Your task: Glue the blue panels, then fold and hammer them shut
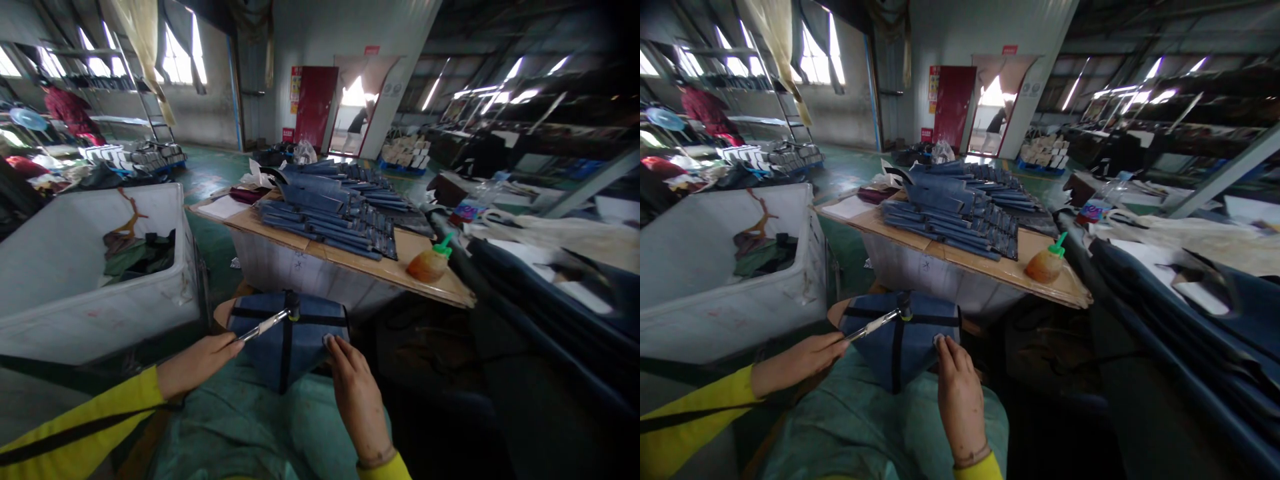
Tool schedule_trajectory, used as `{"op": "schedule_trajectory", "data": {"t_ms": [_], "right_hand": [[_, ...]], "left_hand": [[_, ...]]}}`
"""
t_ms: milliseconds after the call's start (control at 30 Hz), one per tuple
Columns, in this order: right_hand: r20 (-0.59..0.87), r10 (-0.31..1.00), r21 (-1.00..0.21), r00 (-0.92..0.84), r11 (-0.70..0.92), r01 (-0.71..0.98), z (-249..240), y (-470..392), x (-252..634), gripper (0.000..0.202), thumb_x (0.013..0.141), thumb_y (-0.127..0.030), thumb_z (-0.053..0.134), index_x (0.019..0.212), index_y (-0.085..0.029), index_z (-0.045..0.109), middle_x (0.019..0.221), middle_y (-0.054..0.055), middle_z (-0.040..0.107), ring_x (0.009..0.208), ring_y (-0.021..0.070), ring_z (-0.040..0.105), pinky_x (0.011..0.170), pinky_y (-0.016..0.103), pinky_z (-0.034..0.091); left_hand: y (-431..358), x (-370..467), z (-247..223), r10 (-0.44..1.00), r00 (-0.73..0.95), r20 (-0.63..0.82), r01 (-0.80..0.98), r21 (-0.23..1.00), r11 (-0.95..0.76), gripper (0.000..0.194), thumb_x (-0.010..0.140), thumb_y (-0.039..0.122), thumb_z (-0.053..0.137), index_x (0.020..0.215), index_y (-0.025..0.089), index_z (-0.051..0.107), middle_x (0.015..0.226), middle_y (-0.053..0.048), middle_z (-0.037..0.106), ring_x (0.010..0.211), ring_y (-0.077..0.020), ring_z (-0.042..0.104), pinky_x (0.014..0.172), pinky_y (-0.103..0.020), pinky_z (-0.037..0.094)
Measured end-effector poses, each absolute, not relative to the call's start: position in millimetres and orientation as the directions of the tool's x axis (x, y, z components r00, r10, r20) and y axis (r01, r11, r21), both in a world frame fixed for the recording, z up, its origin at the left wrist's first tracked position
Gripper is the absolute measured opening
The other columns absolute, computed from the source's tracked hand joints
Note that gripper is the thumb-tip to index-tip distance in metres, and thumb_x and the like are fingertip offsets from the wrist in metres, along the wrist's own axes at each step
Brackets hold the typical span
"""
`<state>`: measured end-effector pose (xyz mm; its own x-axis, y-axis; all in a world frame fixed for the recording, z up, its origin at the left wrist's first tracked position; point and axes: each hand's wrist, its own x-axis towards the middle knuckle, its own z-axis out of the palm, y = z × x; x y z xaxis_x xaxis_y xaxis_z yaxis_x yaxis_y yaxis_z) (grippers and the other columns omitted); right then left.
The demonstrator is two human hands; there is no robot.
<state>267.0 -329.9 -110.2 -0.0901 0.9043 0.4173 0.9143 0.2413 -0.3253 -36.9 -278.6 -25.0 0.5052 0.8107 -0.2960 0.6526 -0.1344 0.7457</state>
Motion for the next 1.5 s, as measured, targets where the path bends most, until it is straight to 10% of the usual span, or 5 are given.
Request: {"op": "schedule_trajectory", "data": {"t_ms": [933, 1500], "right_hand": [[0.453, 0.878, -0.310, -0.151, 0.314, 0.897, -117.5, -324.4, 271.7, 0.041, 0.093, -0.030, 0.034, 0.132, -0.022, 0.044, 0.121, 0.011, 0.054, 0.107, 0.0229, 0.052, 0.087, 0.037, 0.050], [0.497, 0.851, -0.228, -0.172, 0.319, 0.920, -142.1, -315.8, 286.2, 0.046, 0.088, -0.030, 0.049, 0.133, -0.025, 0.042, 0.122, 0.009, 0.055, 0.108, 0.0227, 0.055, 0.087, 0.033, 0.051]], "left_hand": [[-312.1, -130.6, -52.7, 0.963, 0.139, -0.230, 0.792, 0.610, 0.031, 0.037, 0.082, 0.053, 0.040, 0.084, 0.025, 0.064, 0.080, -0.001, 0.068, 0.079, -0.0205, 0.063, 0.072, -0.026, 0.049], [-19.6, -77.1, -7.6, 0.987, 0.053, 0.154, 0.906, 0.408, -0.112, 0.048, 0.074, 0.011, 0.051, 0.122, 0.011, 0.051, 0.113, -0.013, 0.061, 0.109, -0.0240, 0.055, 0.094, -0.031, 0.041]]}}
